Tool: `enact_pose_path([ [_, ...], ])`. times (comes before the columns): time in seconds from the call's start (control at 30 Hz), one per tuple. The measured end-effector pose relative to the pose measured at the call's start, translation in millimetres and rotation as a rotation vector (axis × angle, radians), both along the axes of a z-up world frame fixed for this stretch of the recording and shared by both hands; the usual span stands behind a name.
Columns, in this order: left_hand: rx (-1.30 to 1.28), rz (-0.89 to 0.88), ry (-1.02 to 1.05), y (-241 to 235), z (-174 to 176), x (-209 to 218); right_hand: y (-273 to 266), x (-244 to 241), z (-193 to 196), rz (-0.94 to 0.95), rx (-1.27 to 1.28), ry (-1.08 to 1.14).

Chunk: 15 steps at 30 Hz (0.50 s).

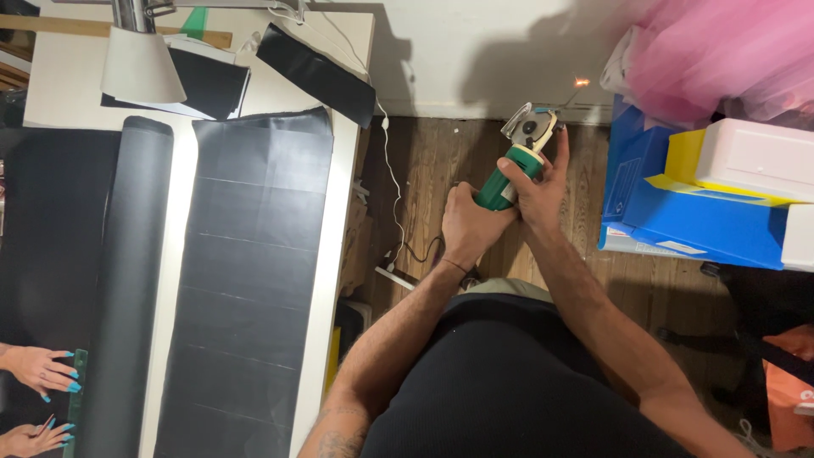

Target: Cutting large sheets of black leather using an electric rotary cutter on a workshop table

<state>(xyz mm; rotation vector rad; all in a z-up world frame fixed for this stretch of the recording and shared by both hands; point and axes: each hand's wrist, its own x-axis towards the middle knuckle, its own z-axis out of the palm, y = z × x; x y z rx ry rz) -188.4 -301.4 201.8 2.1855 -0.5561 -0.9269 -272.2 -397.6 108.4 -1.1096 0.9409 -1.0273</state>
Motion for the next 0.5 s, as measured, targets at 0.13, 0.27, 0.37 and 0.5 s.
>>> enact_pose_path([
  [0.13,0.004,-0.003,0.015,3,9,3,0,0,-5,0.019,-0.032,-0.004],
  [0.27,0.015,0.001,0.019,2,1,2,-2,1,-8,0.004,0.003,-0.021],
  [0.37,0.008,0.004,0.009,2,-1,2,-3,0,-10,0.01,0.003,-0.016],
  [0.5,0.007,0.001,0.001,2,0,1,-3,0,-10,0.0,0.016,-0.011],
])
